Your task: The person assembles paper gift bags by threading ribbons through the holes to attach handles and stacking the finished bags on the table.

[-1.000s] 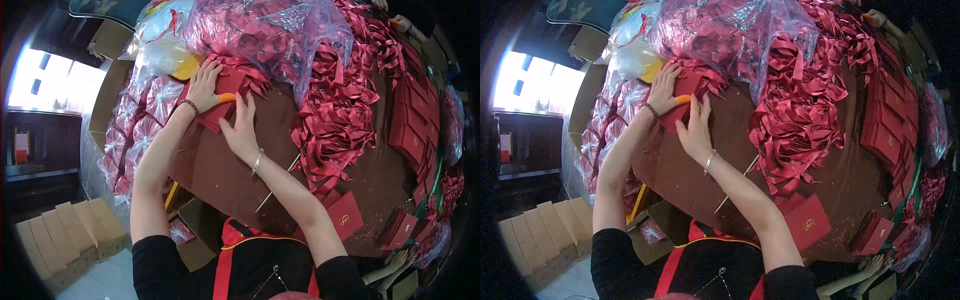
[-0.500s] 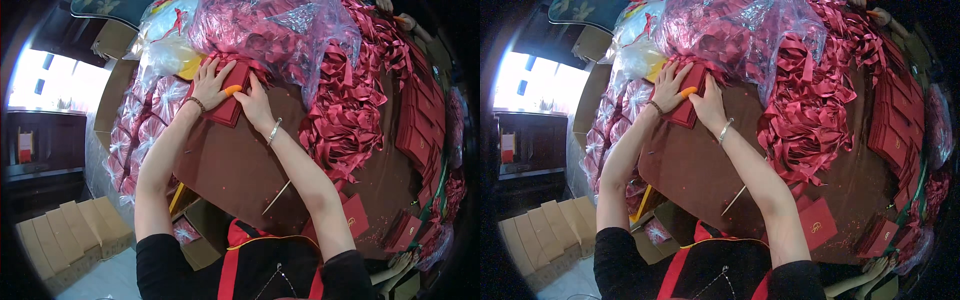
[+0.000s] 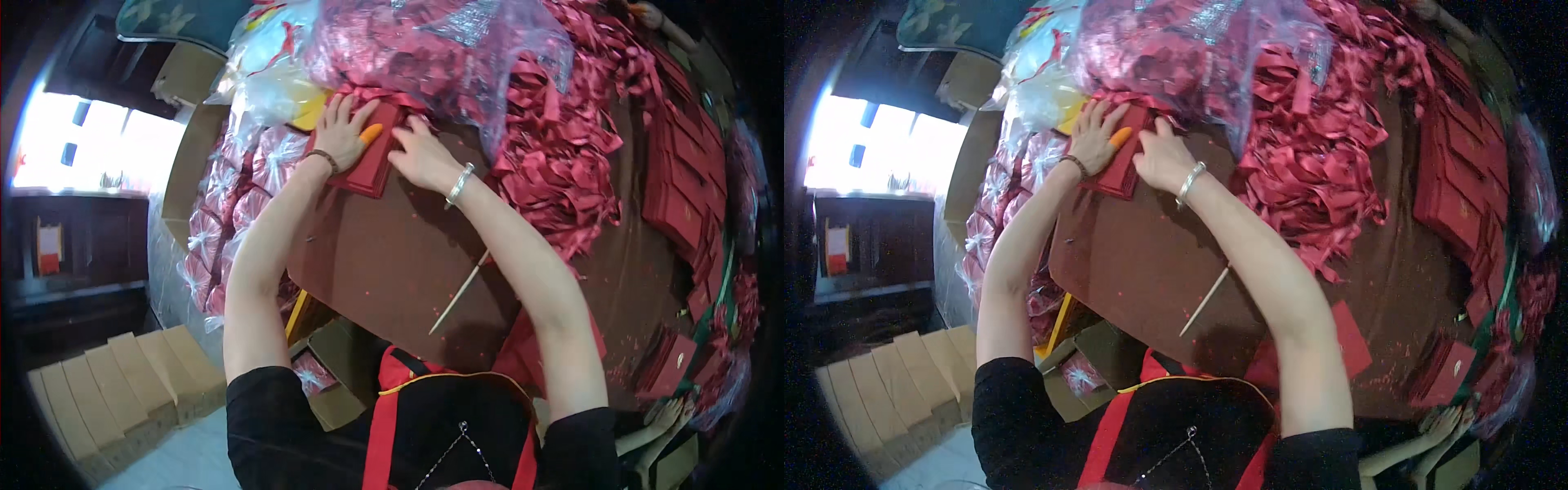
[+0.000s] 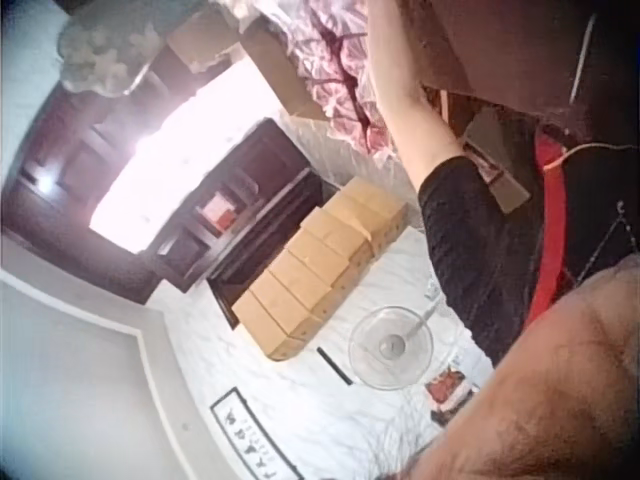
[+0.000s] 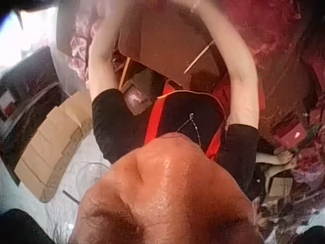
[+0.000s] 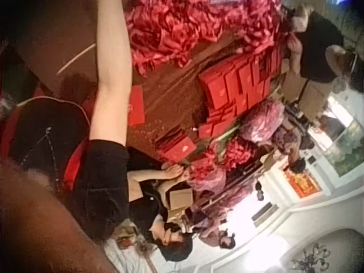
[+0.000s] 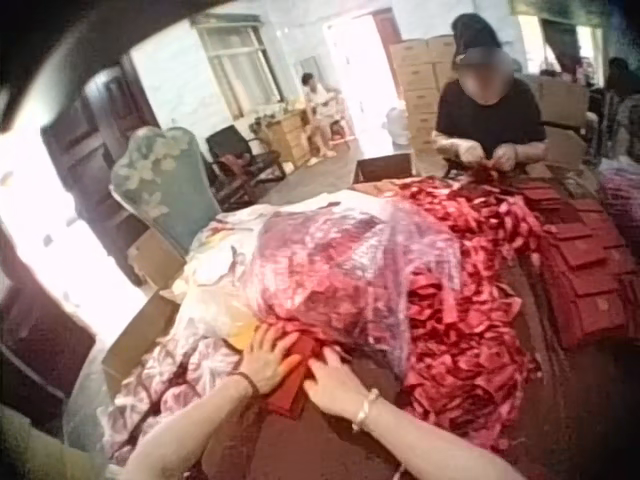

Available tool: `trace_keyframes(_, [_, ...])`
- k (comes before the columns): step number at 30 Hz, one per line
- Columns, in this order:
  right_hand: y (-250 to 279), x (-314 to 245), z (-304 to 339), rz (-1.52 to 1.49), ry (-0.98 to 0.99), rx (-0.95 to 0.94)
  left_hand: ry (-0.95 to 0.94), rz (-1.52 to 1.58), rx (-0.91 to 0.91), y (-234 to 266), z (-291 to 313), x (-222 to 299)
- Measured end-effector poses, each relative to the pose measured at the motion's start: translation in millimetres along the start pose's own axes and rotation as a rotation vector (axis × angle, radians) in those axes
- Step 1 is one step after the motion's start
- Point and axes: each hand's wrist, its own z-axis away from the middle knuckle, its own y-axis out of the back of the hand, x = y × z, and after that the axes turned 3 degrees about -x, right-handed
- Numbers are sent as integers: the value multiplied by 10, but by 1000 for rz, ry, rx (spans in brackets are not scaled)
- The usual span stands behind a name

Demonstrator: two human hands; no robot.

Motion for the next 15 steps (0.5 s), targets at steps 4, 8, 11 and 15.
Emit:
trace_keyframes(4, [714,-147,1003,-322,3,-362,-17,-121,85,-80,99,-213])
trace_keyframes(8, [1256,324,2242,-499,-118,78,-64,-229,41,-48,-29,-309])
trace_keyframes(11, [1560,716,3240,-395,-438,453,18,-268,-189,323,-202,-50])
trace_keyframes(15, [1387,1001,4287,-294,-617,656,-12,-380,-181,578,-213,-135])
